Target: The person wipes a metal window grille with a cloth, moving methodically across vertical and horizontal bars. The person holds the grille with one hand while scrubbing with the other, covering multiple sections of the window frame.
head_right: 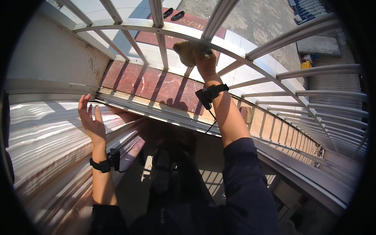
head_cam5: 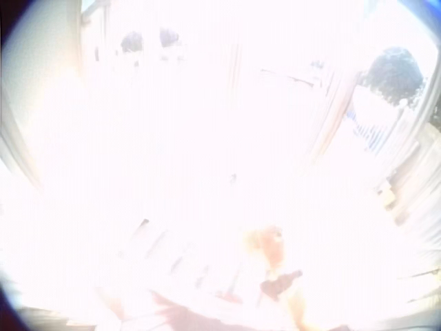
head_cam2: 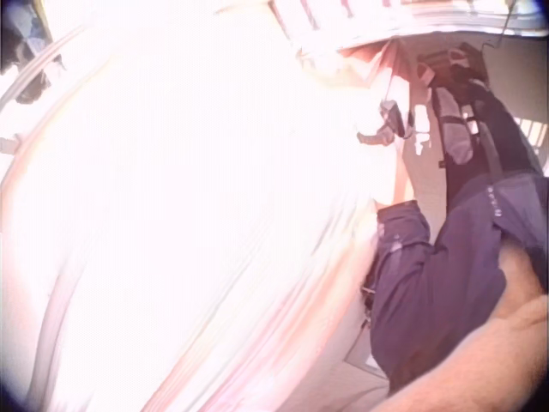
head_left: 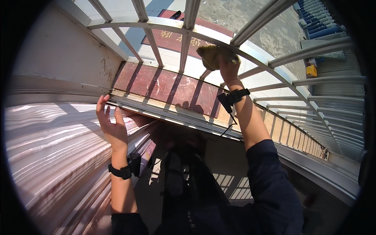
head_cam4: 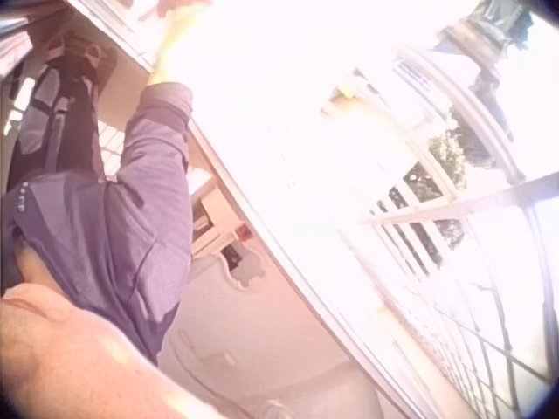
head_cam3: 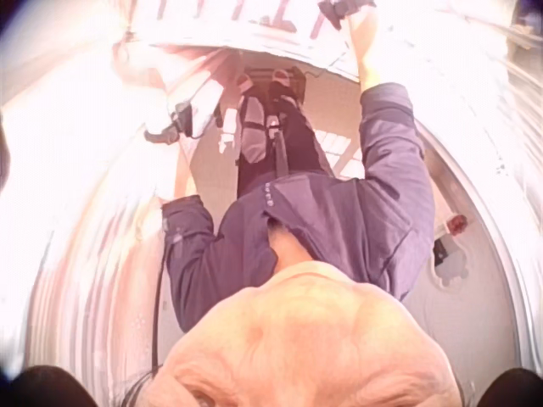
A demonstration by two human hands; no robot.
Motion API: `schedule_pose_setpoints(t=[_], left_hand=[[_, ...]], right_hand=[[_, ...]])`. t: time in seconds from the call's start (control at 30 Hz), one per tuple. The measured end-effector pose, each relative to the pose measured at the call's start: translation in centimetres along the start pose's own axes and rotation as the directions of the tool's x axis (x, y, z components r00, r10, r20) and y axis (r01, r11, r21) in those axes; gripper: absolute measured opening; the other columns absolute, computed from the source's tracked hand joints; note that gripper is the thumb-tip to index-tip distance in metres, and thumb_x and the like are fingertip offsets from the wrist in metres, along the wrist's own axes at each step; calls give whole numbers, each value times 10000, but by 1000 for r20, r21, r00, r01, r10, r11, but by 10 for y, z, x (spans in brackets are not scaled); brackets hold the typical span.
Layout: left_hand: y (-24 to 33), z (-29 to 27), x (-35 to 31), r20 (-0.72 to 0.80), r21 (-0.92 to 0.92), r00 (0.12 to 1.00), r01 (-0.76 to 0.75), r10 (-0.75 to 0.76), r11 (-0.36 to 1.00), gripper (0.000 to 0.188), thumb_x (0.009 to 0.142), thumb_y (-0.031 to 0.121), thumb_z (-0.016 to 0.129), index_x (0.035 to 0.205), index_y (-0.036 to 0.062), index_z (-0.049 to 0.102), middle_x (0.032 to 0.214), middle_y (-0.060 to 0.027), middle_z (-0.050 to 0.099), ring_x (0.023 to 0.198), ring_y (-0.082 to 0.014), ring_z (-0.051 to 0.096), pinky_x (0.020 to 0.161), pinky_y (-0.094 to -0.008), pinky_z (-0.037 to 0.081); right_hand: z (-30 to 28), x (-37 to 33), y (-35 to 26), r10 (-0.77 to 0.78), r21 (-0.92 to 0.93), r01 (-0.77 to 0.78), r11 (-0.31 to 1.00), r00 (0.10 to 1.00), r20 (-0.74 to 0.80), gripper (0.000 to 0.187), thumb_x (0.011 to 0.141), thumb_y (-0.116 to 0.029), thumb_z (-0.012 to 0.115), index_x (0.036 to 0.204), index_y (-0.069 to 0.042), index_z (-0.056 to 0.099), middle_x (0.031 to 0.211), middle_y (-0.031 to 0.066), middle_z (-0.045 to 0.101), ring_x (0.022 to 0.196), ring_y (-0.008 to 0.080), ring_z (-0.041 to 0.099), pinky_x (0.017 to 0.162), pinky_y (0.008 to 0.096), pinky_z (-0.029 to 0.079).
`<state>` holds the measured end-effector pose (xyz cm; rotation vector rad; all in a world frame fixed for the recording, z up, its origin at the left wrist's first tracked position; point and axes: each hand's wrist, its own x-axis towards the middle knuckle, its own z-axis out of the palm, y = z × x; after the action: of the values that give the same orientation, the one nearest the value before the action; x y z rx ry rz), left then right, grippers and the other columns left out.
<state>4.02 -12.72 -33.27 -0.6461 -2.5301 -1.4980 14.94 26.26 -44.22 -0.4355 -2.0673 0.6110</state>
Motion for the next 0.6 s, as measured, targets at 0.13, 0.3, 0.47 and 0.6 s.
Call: schedule_pose_setpoints(t=[0.13,0.3,0.47,0.6], left_hand=[[-25,13,-8,-50,-65,998,34,-38,997,534,879,-60,532,1380,53,386,1338,-124,500,1255,-240,460,1043,-394,348],[-43,5,-11,-84,8,995,51,-50,999,528,908,-18,527,1403,70,366,1349,-128,497,1254,-227,457,1050,-400,338],[-35,-15,-7,-126,-16,987,102,-103,995,506,884,38,540,1367,51,390,1312,-105,505,1253,-240,443,1061,-439,331],[-21,-32,0,-155,-134,977,125,-145,983,515,904,85,564,1384,69,377,1330,-86,493,1271,-220,424,1086,-413,306]], right_hand=[[40,-62,29,401,-95,-389,916,889,222,314,754,-250,724,973,-58,606,865,158,625,860,383,619,733,417,509],[75,-113,67,644,-271,-586,764,662,384,329,769,-276,750,979,-46,644,963,175,670,886,388,633,741,423,511],[47,-105,23,733,-419,-617,666,644,216,291,786,-207,726,1019,-51,649,956,193,684,925,370,652,763,416,516],[20,-59,-69,573,-20,-593,805,770,280,425,762,-284,774,1075,-25,651,1003,157,695,950,283,676,811,356,520]])
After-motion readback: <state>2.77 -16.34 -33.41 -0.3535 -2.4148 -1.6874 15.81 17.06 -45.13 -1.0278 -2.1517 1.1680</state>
